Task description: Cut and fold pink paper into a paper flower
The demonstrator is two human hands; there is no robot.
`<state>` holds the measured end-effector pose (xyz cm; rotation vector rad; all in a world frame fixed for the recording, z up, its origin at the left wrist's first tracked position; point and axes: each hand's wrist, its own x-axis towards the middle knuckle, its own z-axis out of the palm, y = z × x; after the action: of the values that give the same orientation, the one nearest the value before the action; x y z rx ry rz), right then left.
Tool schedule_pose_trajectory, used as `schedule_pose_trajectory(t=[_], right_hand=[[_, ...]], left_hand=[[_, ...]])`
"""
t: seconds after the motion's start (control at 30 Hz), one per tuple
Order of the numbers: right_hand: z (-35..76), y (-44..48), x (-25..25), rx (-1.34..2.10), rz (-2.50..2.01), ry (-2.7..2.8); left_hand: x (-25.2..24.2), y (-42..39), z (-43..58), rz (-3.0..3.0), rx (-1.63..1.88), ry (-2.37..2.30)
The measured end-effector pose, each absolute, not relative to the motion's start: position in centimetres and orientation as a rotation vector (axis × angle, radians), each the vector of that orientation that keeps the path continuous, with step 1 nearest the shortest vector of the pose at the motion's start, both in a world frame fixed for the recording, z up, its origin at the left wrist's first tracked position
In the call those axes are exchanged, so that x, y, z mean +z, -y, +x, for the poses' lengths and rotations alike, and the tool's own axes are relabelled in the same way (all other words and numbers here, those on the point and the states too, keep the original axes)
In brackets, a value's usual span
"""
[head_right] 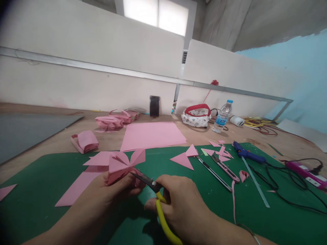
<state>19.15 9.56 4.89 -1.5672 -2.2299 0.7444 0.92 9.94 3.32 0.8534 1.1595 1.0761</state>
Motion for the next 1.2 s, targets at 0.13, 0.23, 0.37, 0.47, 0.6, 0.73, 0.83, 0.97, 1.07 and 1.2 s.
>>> schedule_pose_trajectory(t=[0.13,0.23,0.37,0.47,0.6,0.73,0.83,0.97,1.07,1.2], right_hand=[[19.28,-9.58,5.21,0.737,-1.584,2.238],[19.45,-9.48,5.47,0.719,-1.598,2.257],[19.57,-9.36,5.56,0.672,-1.591,2.275],[19.56,-9.43,5.54,0.627,-1.597,2.294],[19.48,-9.54,5.64,0.584,-1.606,2.307],[19.43,-9.50,5.76,0.548,-1.616,2.327],[19.51,-9.52,5.71,0.519,-1.622,2.336],[19.65,-9.62,5.49,0.505,-1.626,2.334],[19.65,-9.63,5.46,0.494,-1.637,2.325],[19.64,-9.54,5.62,0.504,-1.635,2.319]], left_hand=[[3.43,-9.71,1.02,0.836,1.086,-1.175],[3.28,-9.62,1.01,0.831,1.089,-1.178],[2.88,-9.84,0.82,0.828,1.076,-1.155],[2.96,-9.85,0.85,0.824,1.074,-1.155],[3.49,-9.53,1.13,0.811,1.096,-1.207],[3.62,-9.40,1.27,0.814,1.113,-1.205],[3.54,-9.43,1.30,0.819,1.126,-1.194],[3.52,-9.41,1.33,0.838,1.126,-1.212],[3.53,-9.37,1.34,0.847,1.121,-1.220],[3.47,-9.36,1.32,0.846,1.113,-1.213]])
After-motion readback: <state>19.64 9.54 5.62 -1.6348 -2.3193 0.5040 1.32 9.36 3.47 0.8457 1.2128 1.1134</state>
